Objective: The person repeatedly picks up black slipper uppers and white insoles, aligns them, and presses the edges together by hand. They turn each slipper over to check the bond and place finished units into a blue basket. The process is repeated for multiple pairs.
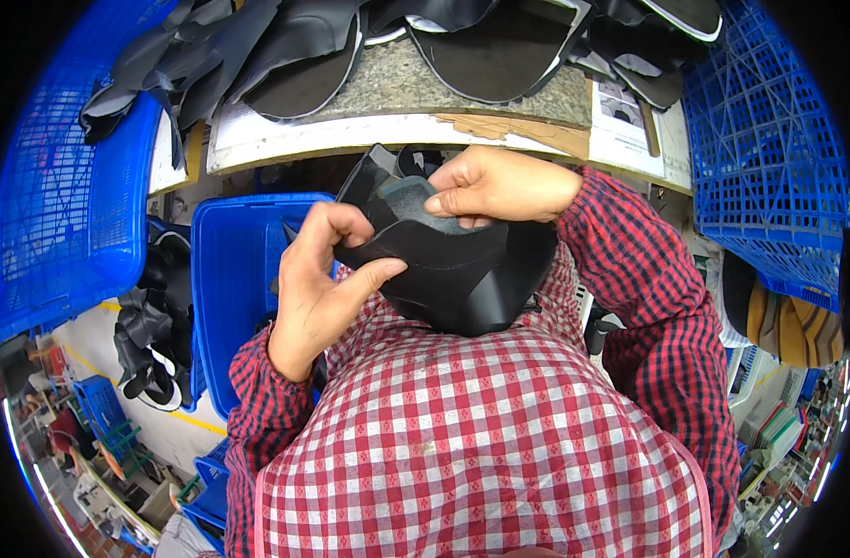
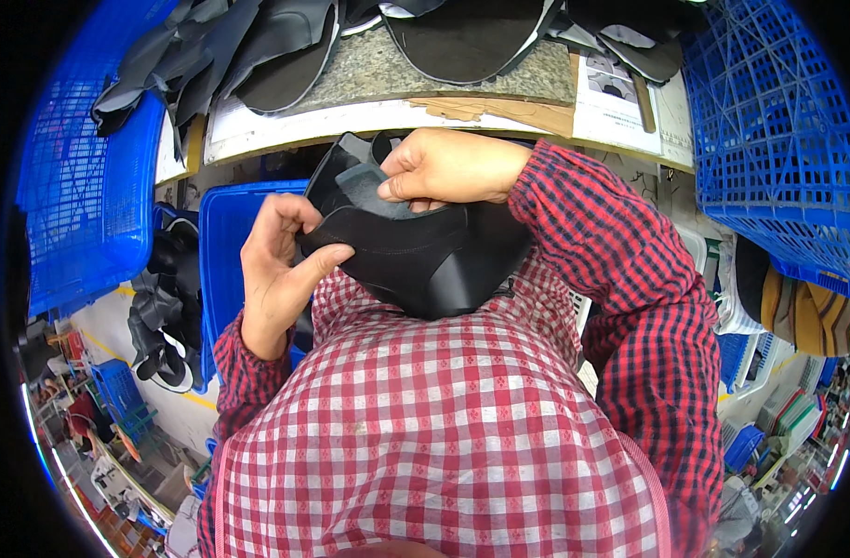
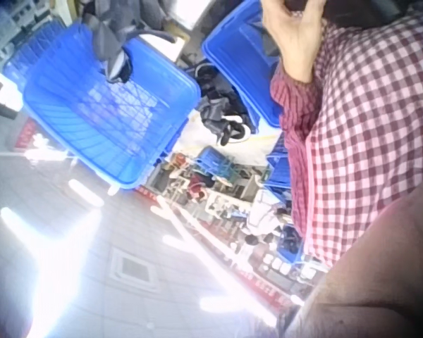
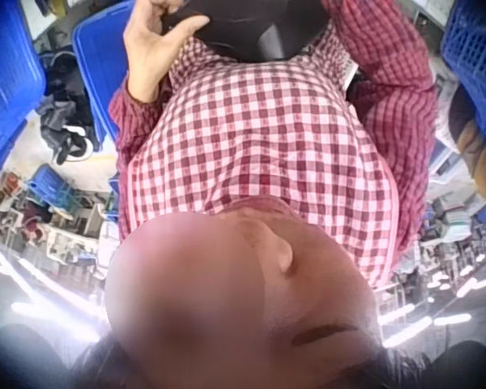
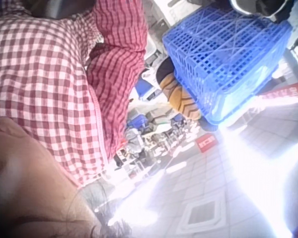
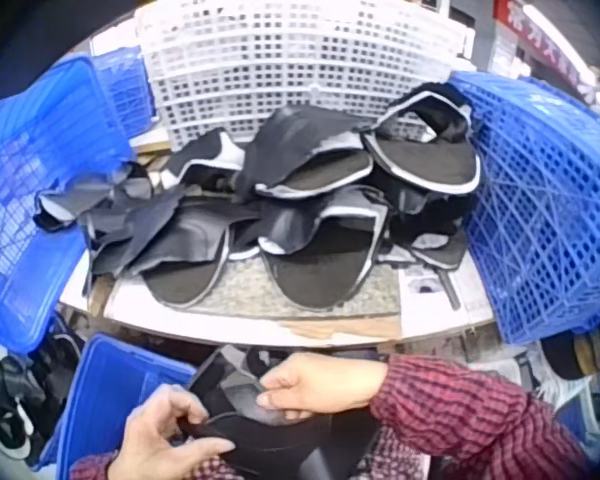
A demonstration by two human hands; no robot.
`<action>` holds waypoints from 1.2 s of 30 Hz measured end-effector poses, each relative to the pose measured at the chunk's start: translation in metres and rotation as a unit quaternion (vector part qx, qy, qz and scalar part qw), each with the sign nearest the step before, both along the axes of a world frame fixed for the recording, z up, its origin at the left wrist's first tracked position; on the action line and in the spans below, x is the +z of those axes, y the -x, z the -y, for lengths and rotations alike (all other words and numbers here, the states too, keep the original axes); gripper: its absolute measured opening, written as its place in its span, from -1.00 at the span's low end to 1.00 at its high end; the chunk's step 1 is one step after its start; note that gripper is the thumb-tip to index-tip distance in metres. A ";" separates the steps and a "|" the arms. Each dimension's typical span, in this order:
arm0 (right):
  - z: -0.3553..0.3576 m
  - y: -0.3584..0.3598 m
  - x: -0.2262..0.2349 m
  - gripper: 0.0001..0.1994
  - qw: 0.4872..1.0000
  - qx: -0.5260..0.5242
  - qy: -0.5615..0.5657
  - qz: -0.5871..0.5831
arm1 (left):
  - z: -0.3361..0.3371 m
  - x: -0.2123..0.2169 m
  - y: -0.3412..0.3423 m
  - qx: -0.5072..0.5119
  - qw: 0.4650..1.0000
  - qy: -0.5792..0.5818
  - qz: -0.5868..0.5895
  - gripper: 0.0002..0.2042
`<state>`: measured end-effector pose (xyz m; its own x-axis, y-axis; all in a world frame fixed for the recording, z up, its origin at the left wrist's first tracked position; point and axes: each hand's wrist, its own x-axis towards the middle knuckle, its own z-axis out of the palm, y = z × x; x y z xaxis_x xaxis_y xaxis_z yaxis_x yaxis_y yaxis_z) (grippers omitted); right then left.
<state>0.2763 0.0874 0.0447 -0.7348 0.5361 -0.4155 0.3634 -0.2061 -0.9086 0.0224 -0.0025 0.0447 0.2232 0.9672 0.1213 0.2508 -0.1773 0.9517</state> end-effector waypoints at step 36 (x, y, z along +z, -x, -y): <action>0.040 -0.006 -0.010 -0.63 0.960 -0.097 -0.261 0.037 | -0.064 0.015 -0.008 -0.222 0.955 0.187 -0.063 -0.87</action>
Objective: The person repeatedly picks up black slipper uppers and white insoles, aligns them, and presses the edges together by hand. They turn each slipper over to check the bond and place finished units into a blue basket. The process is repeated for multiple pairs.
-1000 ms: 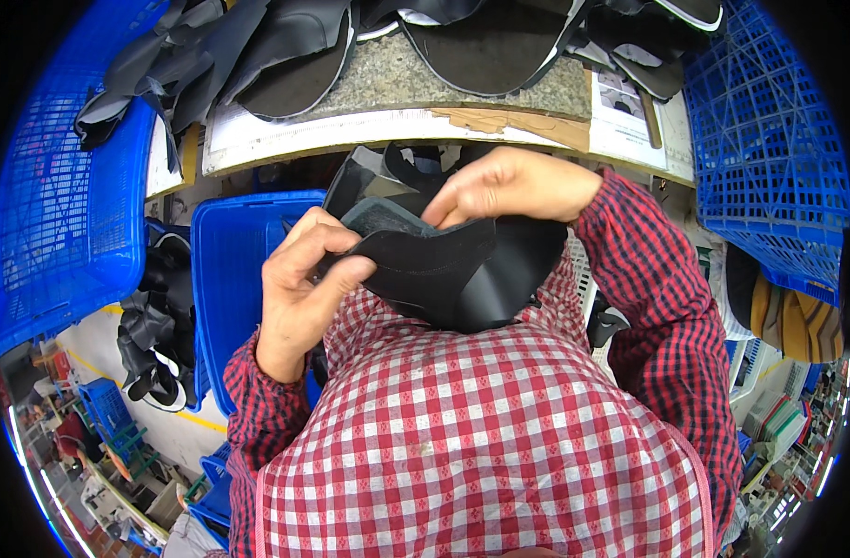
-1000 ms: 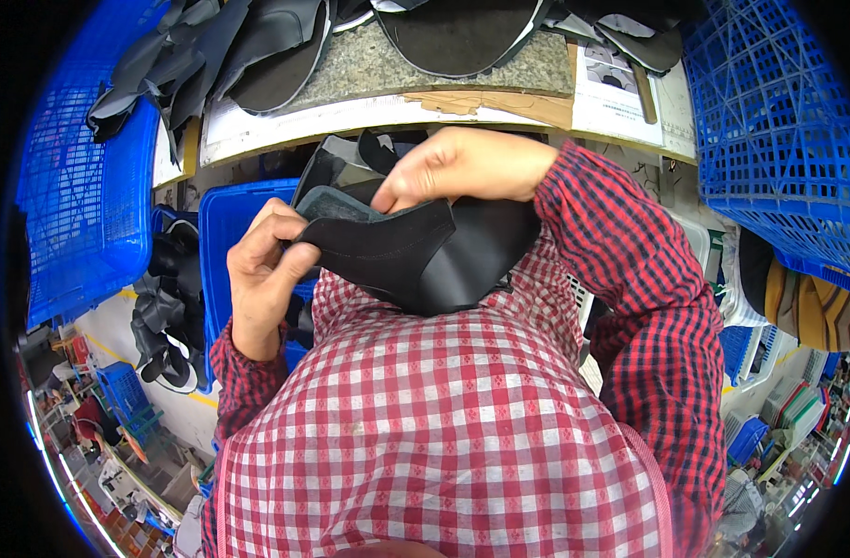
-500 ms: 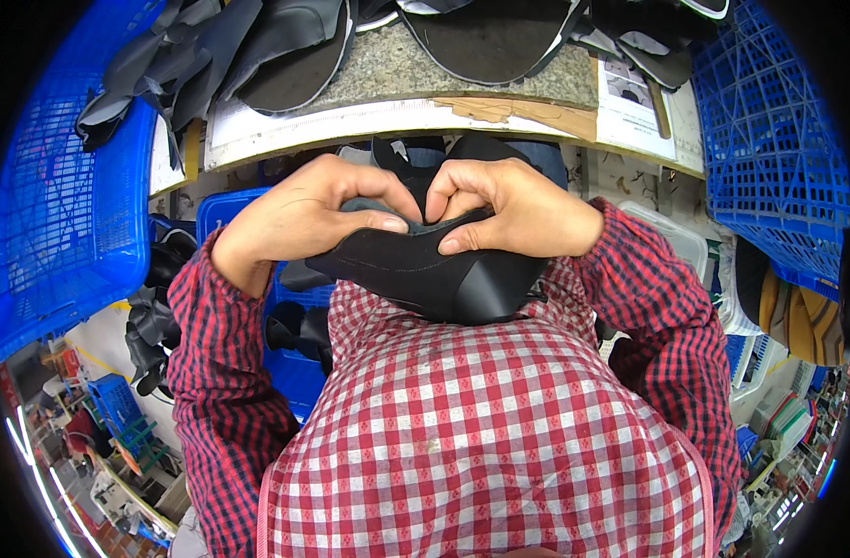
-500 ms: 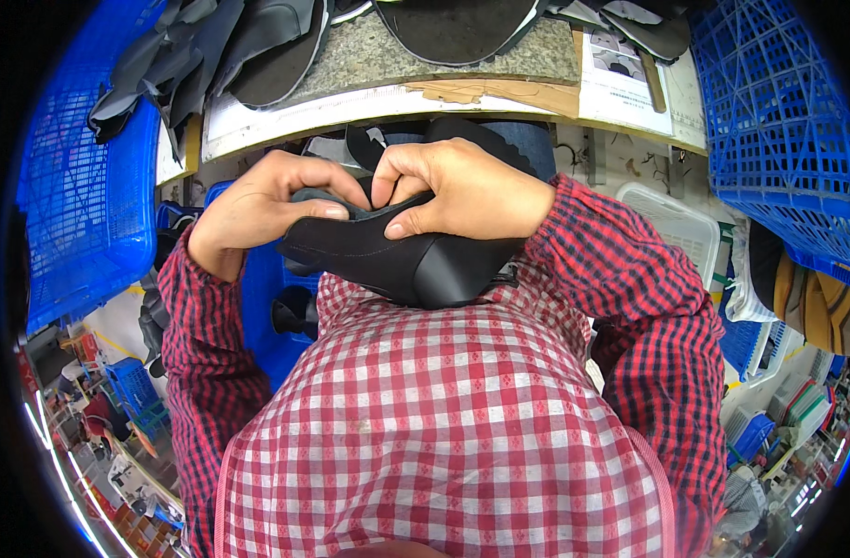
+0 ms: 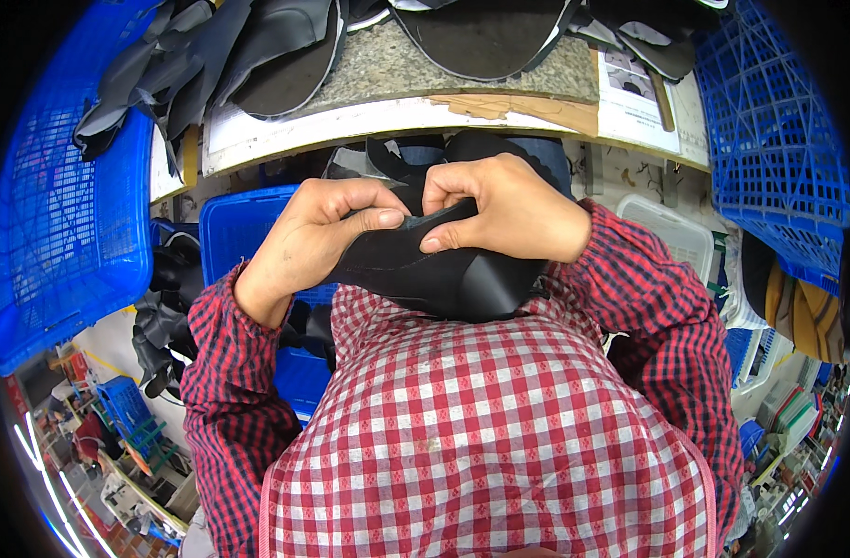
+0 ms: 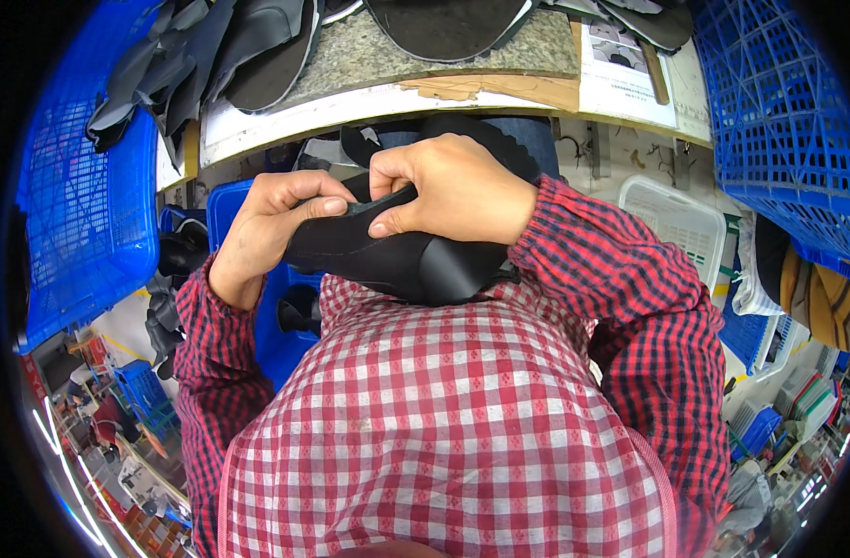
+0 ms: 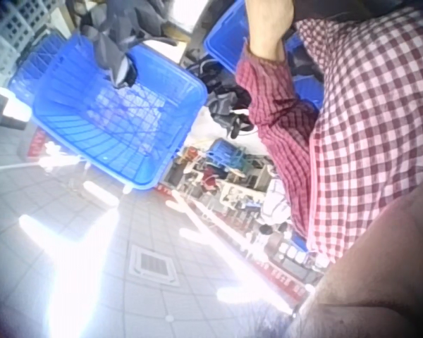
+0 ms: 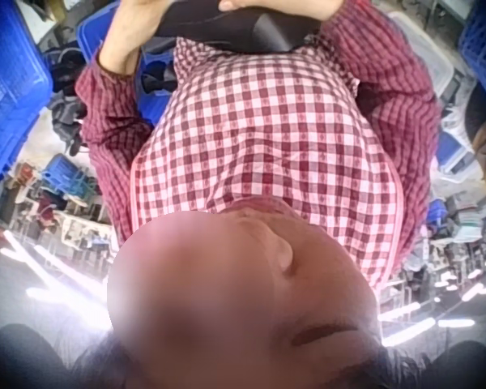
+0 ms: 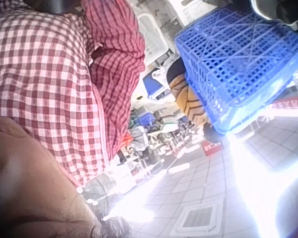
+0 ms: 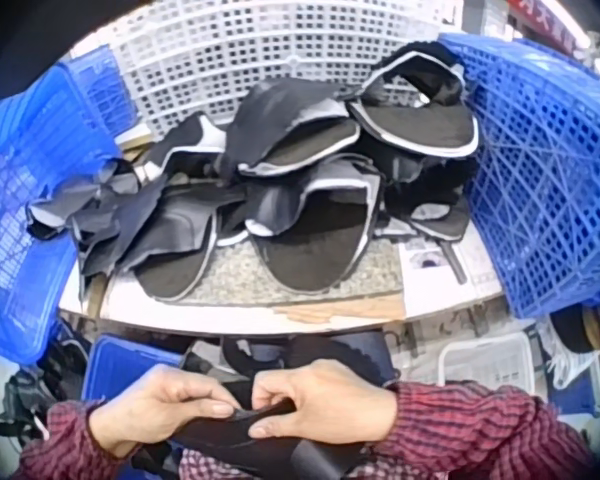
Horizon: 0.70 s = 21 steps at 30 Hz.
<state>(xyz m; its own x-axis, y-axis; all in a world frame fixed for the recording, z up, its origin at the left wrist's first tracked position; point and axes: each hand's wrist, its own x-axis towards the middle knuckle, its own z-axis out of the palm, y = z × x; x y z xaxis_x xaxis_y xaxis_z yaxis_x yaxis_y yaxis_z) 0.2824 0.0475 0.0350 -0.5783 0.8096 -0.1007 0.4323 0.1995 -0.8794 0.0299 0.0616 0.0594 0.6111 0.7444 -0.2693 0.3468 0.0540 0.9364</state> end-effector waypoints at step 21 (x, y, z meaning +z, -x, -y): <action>0.067 0.020 0.017 -0.76 0.841 0.044 -0.538 -0.042 | 0.078 0.023 0.019 -0.116 0.770 -0.626 0.030 -0.88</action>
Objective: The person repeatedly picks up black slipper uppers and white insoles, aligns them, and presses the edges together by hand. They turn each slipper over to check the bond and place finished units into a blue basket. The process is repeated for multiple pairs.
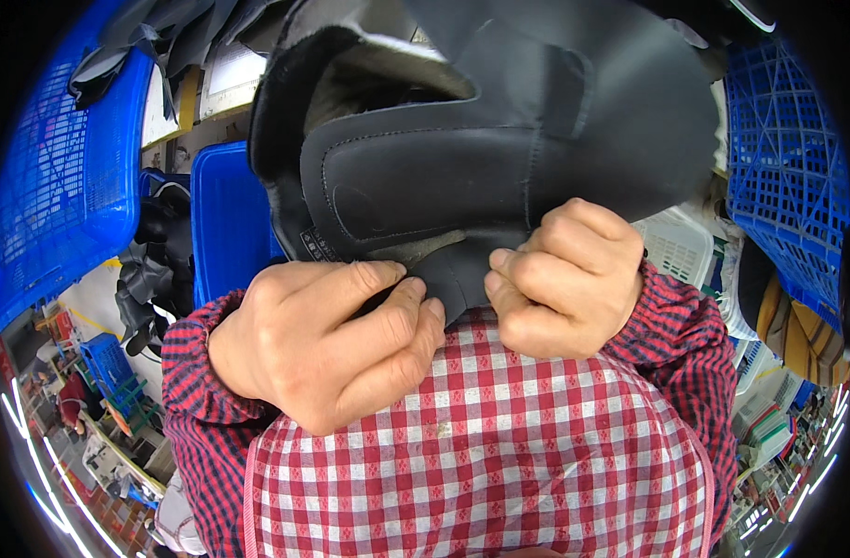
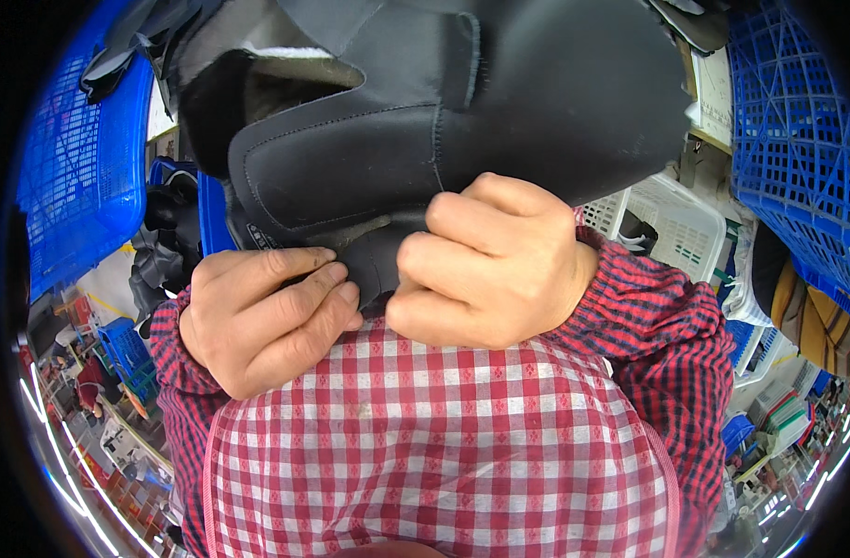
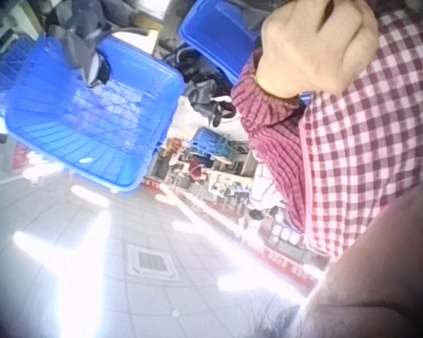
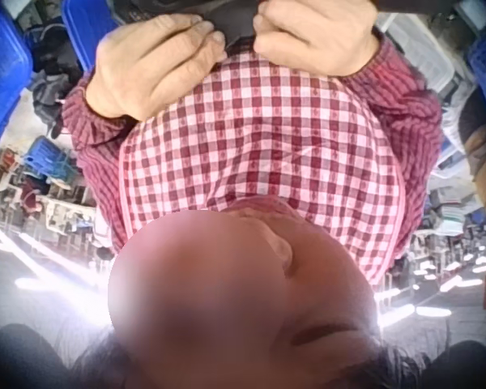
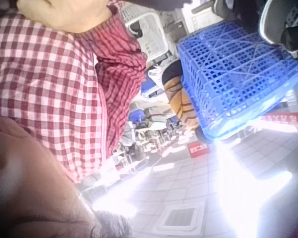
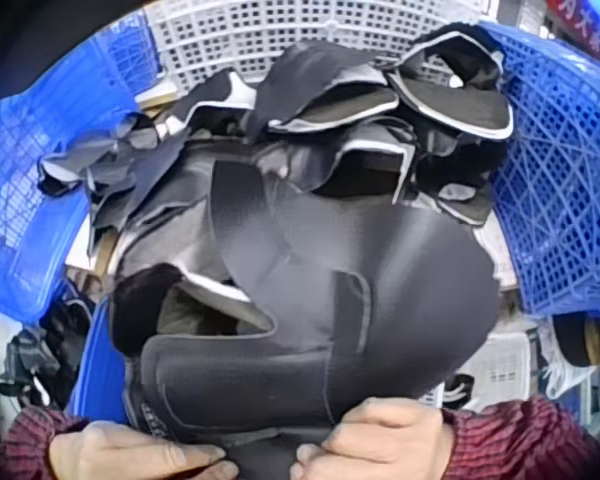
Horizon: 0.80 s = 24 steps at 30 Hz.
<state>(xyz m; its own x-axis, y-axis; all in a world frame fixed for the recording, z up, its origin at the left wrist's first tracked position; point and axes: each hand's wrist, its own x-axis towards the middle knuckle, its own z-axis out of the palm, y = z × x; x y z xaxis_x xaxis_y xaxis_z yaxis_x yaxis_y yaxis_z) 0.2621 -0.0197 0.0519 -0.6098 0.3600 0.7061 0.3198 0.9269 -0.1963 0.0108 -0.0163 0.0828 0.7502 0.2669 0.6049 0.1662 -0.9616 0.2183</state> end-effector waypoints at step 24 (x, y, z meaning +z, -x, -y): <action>-0.066 -0.020 -0.047 -0.80 0.771 0.053 0.635 -0.001 | -0.073 -0.068 -0.005 0.085 0.743 0.664 0.022 -0.82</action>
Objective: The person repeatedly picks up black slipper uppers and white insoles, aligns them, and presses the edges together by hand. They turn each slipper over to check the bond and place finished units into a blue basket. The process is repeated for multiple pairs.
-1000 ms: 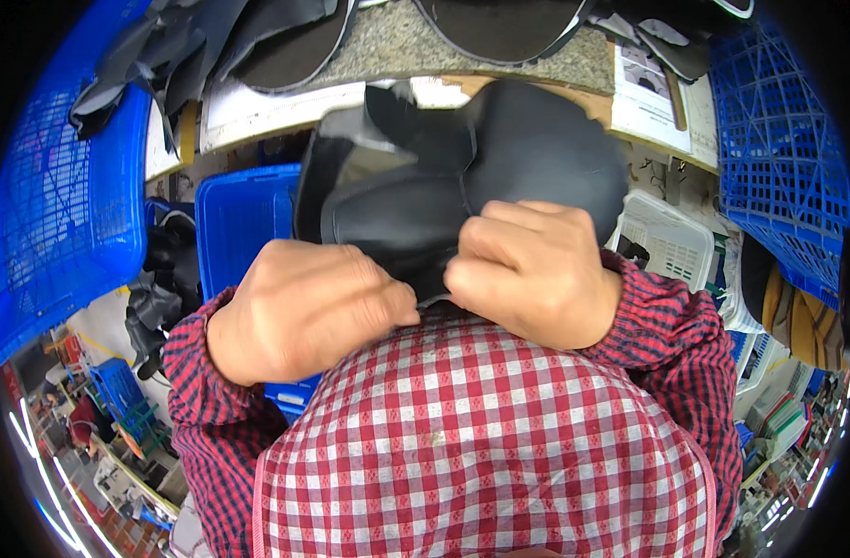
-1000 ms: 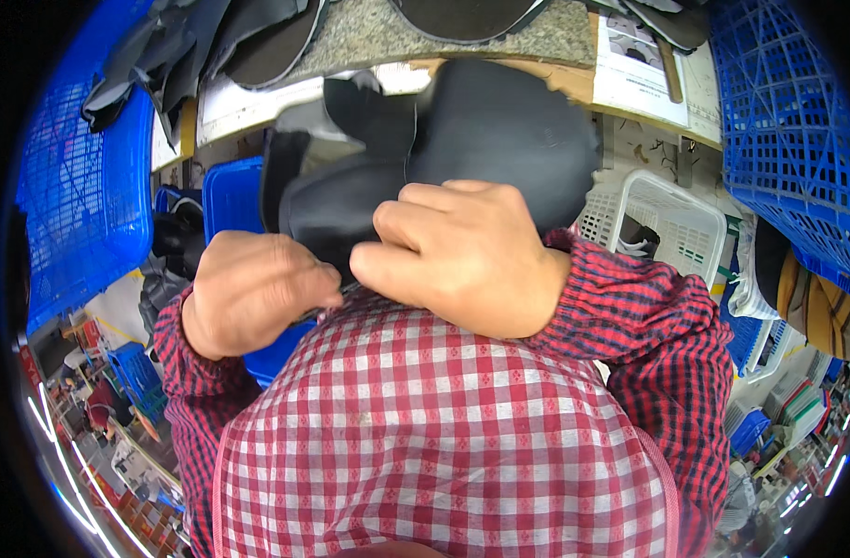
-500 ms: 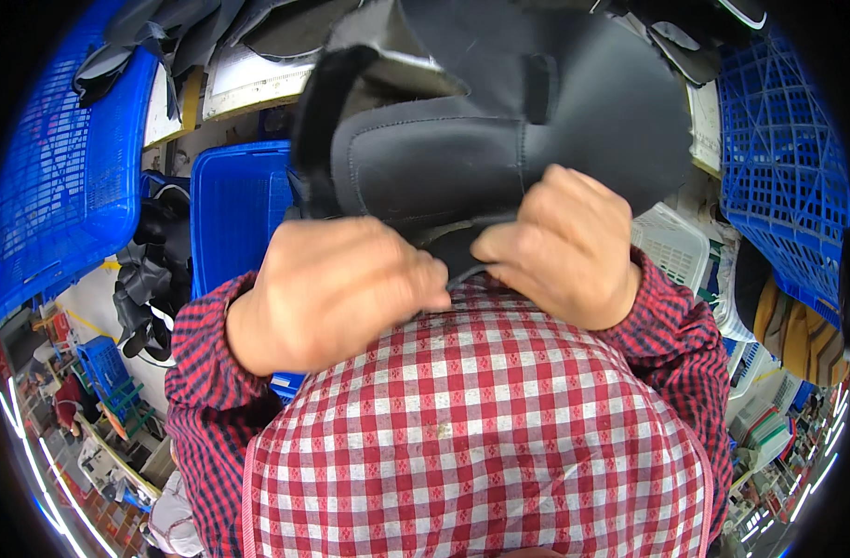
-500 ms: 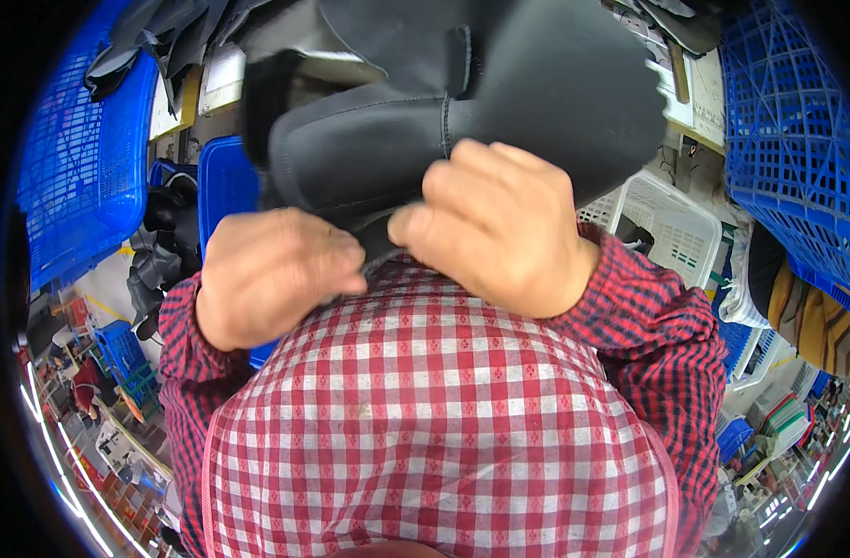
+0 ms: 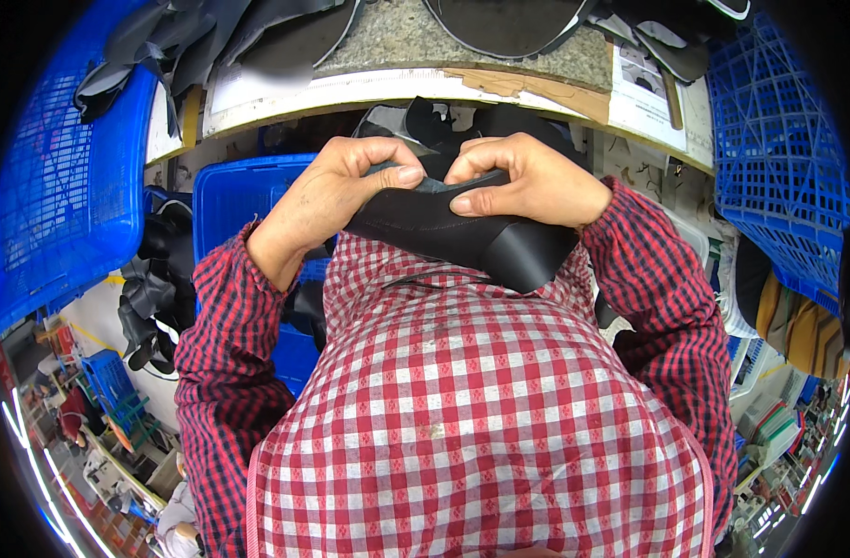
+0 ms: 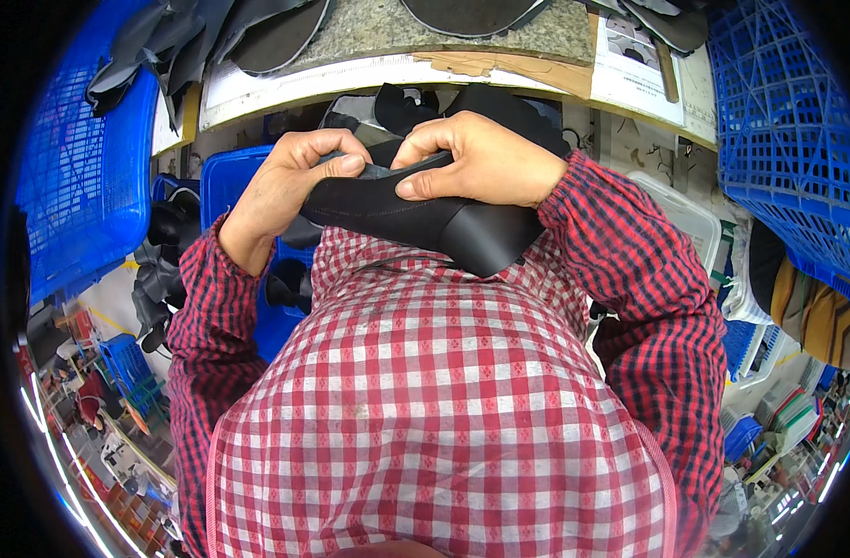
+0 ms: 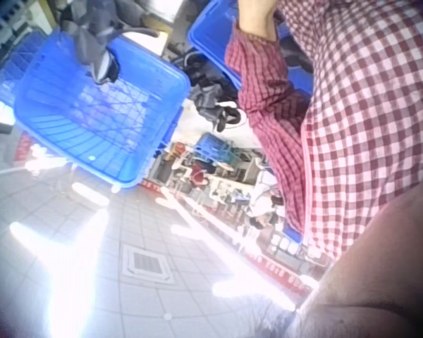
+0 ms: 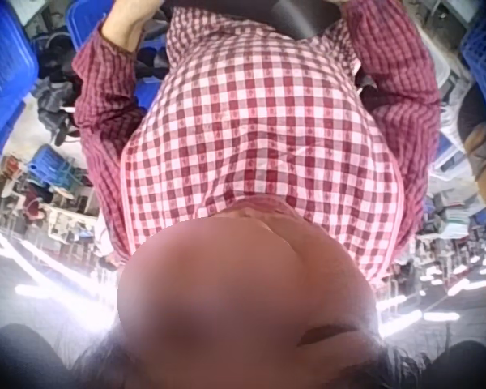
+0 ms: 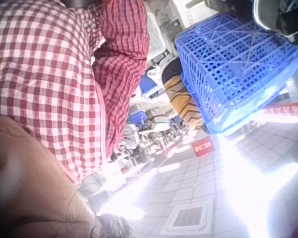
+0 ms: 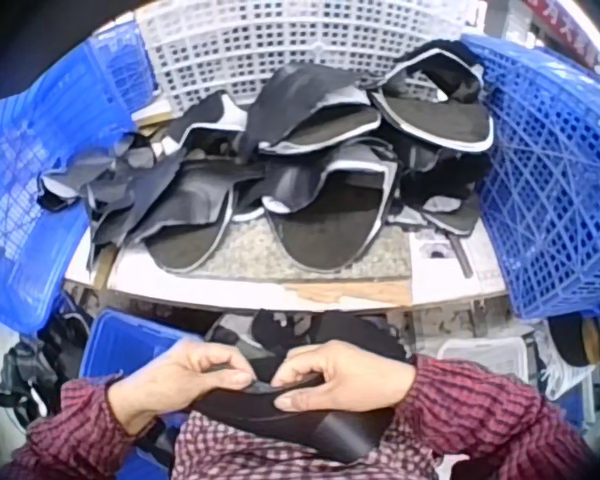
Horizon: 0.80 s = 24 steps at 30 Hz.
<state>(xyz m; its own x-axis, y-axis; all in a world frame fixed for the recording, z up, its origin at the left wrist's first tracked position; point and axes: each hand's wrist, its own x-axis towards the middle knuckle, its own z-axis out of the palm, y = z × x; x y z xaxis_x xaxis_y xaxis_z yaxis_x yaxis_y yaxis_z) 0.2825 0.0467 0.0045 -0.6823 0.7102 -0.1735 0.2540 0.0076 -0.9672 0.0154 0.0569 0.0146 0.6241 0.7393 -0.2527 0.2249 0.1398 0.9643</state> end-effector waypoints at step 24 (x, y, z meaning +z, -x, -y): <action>-0.012 0.003 -0.006 -0.80 0.992 -0.068 0.095 -0.046 | 0.010 0.010 0.000 0.174 0.984 -0.017 0.016 -0.66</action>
<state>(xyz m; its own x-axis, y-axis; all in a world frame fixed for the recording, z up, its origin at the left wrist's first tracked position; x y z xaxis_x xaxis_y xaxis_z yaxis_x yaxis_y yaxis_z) 0.2793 0.0584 -0.0011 -0.6015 0.7570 -0.2551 0.1506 -0.2061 -0.9669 0.0152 0.0465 0.0248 0.3385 0.9175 -0.2090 0.1387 0.1710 0.9755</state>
